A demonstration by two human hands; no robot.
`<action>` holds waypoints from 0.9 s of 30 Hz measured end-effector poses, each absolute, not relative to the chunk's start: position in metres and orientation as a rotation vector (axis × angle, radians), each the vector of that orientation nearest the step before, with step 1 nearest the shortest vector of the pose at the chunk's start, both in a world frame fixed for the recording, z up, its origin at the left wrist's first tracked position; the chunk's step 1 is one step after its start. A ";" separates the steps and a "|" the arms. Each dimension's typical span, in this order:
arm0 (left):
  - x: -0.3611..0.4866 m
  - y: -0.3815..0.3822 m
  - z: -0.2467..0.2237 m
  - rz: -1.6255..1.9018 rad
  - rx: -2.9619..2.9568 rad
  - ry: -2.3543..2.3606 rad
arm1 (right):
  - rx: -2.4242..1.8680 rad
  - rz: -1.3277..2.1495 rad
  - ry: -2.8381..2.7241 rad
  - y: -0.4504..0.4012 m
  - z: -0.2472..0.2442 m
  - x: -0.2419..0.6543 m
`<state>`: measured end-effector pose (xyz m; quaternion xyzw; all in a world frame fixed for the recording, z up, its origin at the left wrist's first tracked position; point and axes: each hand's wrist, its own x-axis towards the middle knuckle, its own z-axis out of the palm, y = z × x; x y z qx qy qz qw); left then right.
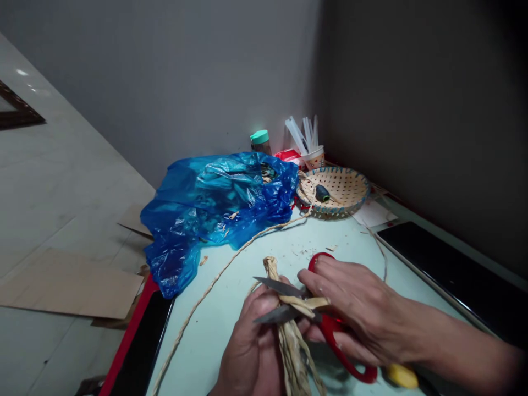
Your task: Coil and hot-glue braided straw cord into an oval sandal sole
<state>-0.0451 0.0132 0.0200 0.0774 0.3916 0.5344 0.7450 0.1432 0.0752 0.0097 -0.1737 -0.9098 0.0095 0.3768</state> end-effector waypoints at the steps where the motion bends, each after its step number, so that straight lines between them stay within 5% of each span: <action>1: -0.046 0.014 0.019 1.171 0.166 0.842 | -0.450 0.018 -2.329 0.075 0.007 0.143; 27: -0.032 0.030 0.040 1.407 0.117 0.990 | -0.698 -0.254 -2.335 0.074 -0.005 0.170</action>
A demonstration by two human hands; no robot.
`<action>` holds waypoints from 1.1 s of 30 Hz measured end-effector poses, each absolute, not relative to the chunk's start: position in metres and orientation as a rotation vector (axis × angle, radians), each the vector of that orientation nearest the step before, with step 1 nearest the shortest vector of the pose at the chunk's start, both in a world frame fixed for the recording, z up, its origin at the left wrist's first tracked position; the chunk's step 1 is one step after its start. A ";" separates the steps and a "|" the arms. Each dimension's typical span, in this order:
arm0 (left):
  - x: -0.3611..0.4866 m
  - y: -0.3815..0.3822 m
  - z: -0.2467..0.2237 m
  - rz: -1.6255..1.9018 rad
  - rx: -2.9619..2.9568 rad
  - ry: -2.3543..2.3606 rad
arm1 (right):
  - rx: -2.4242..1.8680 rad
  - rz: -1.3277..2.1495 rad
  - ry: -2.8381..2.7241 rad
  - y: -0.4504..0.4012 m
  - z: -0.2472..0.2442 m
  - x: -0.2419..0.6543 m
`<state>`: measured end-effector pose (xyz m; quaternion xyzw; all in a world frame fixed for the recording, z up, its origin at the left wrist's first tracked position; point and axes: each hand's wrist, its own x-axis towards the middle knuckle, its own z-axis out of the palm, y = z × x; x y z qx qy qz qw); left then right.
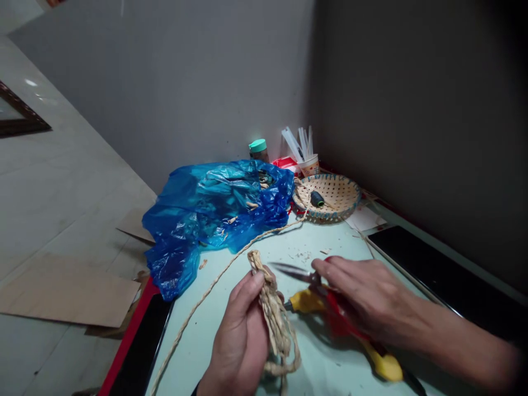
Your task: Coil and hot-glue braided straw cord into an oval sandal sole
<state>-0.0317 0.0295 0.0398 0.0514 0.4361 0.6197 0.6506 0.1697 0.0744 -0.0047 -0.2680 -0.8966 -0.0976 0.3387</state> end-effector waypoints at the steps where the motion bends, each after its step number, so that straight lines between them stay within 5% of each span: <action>1: -0.034 0.030 0.041 1.410 0.145 0.974 | -0.763 -0.278 -2.333 0.078 -0.005 0.178; 11: -0.045 0.035 0.047 1.520 0.187 1.142 | -1.294 -0.157 -2.575 0.106 -0.030 0.210; 16: -0.048 0.034 0.042 1.453 0.343 1.149 | -1.391 -0.213 -2.654 0.120 -0.001 0.190; 23: -0.043 0.030 0.039 1.370 0.499 1.146 | -1.220 -0.305 -2.741 0.173 0.054 0.101; 33: -0.044 0.032 0.033 1.332 0.622 1.226 | -1.219 -0.447 -2.741 0.236 0.026 0.036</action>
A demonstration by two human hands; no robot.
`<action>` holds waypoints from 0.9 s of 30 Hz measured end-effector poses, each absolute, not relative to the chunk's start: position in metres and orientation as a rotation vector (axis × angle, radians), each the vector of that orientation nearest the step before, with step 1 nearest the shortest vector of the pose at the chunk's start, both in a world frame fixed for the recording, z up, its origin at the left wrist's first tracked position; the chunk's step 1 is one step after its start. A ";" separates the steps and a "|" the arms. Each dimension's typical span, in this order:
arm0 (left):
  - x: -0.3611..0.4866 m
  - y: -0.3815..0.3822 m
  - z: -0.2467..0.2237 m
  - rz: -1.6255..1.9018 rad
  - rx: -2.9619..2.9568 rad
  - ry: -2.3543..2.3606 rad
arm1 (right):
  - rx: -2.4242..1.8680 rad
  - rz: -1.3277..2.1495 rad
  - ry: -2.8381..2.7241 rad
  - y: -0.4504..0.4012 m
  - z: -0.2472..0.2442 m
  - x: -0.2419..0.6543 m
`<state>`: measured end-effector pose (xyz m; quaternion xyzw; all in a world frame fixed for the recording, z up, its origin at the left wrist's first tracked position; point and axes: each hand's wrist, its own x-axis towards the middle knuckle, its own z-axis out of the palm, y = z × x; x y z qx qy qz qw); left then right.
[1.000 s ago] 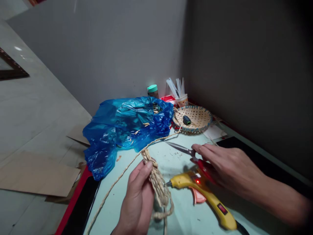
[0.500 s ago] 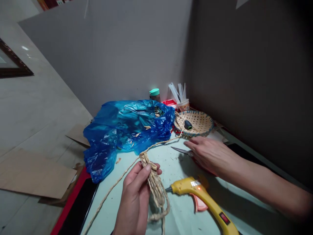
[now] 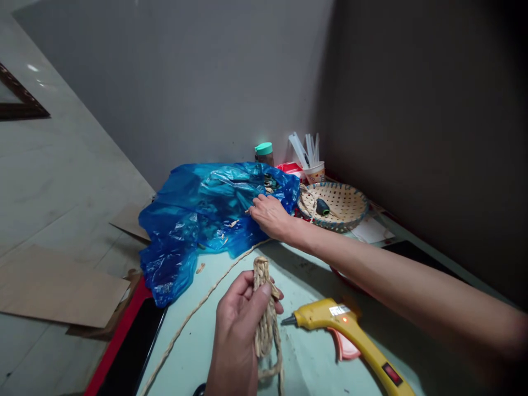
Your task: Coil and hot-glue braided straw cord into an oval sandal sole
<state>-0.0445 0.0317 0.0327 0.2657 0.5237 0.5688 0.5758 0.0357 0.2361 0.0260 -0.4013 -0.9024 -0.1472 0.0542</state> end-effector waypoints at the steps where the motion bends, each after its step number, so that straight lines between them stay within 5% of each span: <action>1: -0.045 0.031 0.032 1.317 0.636 1.241 | -1.220 -0.456 -2.739 0.238 0.025 0.036; 27: -0.028 0.033 0.031 1.143 0.925 1.475 | -1.209 -0.425 -2.711 0.250 0.021 0.036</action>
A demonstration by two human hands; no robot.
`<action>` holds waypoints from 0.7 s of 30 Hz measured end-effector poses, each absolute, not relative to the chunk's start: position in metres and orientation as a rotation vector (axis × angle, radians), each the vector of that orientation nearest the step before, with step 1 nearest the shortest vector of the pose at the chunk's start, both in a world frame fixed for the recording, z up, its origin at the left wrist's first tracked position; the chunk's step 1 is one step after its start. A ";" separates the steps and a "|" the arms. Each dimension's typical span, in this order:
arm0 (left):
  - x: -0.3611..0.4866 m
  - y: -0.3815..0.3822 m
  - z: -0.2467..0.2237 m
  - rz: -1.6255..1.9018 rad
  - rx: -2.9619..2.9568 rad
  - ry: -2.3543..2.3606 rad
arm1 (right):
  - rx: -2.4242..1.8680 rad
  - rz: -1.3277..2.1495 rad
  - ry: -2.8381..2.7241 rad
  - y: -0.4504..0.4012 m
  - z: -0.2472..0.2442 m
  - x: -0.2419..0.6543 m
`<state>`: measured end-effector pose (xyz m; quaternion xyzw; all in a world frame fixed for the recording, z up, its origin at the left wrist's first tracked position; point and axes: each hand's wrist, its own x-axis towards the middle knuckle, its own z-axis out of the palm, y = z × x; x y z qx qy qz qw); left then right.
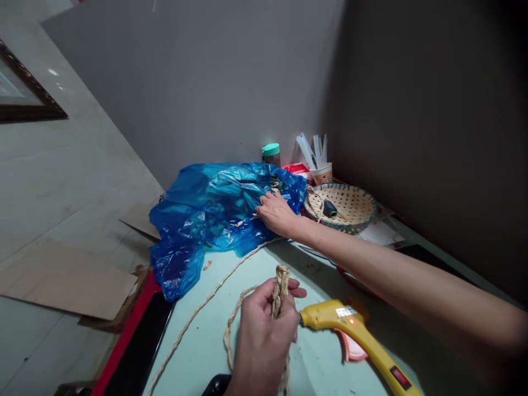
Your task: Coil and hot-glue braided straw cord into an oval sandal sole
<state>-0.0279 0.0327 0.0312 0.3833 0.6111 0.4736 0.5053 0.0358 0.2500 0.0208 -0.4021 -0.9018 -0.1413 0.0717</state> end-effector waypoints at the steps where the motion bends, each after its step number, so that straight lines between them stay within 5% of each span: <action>1: -0.027 0.033 0.031 1.137 0.924 1.491 | -1.206 -0.425 -2.700 0.249 0.022 0.035; 21: -0.031 0.036 0.020 1.163 1.188 1.503 | -1.302 0.056 -2.448 0.238 0.029 0.057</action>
